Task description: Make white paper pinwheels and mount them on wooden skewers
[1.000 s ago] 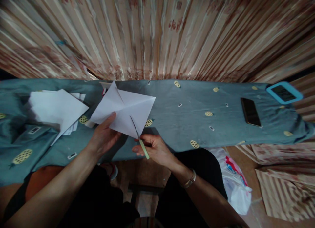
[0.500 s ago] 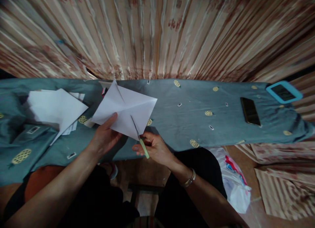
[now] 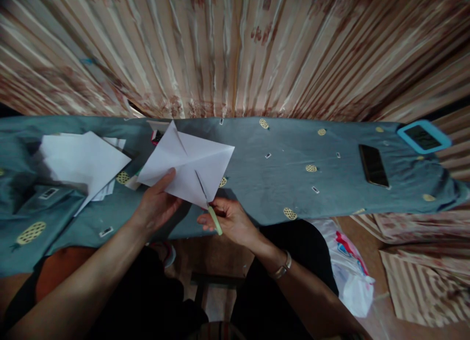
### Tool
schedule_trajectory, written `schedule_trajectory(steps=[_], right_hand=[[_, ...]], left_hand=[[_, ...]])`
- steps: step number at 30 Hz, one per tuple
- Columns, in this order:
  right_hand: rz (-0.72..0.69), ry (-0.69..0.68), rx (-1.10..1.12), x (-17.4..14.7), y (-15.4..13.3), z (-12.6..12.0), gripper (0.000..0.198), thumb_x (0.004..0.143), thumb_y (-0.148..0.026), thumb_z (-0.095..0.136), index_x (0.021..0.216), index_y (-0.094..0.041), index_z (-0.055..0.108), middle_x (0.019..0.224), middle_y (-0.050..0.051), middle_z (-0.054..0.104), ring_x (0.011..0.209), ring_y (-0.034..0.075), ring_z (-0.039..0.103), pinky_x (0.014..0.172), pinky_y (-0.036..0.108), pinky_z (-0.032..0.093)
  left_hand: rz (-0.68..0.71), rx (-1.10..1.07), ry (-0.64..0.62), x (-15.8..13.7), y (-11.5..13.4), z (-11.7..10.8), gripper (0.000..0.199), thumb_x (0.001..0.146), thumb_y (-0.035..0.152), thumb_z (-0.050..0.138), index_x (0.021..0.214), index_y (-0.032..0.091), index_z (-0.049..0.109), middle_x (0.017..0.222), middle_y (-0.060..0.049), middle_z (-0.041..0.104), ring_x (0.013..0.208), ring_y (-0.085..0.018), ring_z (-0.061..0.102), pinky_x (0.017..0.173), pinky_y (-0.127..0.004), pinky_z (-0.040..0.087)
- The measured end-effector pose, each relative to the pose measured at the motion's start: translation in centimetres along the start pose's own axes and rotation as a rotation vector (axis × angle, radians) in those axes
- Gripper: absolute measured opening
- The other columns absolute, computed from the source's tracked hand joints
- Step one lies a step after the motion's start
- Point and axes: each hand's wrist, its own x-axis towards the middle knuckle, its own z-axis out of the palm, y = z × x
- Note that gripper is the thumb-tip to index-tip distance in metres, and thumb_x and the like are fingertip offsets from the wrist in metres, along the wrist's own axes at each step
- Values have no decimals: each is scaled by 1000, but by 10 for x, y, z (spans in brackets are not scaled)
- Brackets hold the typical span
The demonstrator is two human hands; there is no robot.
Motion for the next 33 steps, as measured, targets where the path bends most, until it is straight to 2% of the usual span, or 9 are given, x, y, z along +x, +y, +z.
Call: schedule_trajectory(steps=[7,11,17,22,26,33], right_hand=[[-21,-12,-15,1,-1,0,42,58,-42,92,84,-17,70,62,-6,65,50,5,58,49,15,47],[-26,-3,-24,1,0,-2,42,58,-43,92,84,-18,71,62,-5,66,51,6,59,49,16,46],[-19,2,-6,1,2,-2,42,58,-41,92,84,-17,71,61,-5,66,50,6,58,49,15,46],[-24,5,-8,1,1,-1,40,58,-42,92,82,-17,71,61,-4,66,51,6,58,49,16,46],[-36,14,-24,1,1,-1,40,58,-43,92,79,-17,71,60,-4,66,51,6,58,48,15,45],[-43,25,-32,2,3,-1,41,58,-46,91,78,-17,70,59,-4,65,49,6,57,48,16,46]], left_hand=[[3,-25,6,2,-3,-2,22,88,6,61,105,18,65,87,-1,74,80,-13,71,81,-21,59],[-15,-29,-7,2,-3,-3,23,89,6,60,108,19,64,85,-1,74,80,-13,72,79,-19,60],[-1,11,-2,3,-3,-4,22,83,8,68,103,17,66,85,-2,73,77,-13,70,78,-19,59],[-1,10,19,2,-3,-2,15,88,7,59,97,18,65,82,-1,72,82,-14,71,80,-21,59],[-9,11,21,3,-5,-3,16,85,8,63,97,18,66,83,-2,72,86,-16,70,80,-22,60],[4,14,-8,2,-5,-3,14,84,9,66,96,16,65,81,-1,72,76,-13,68,76,-20,59]])
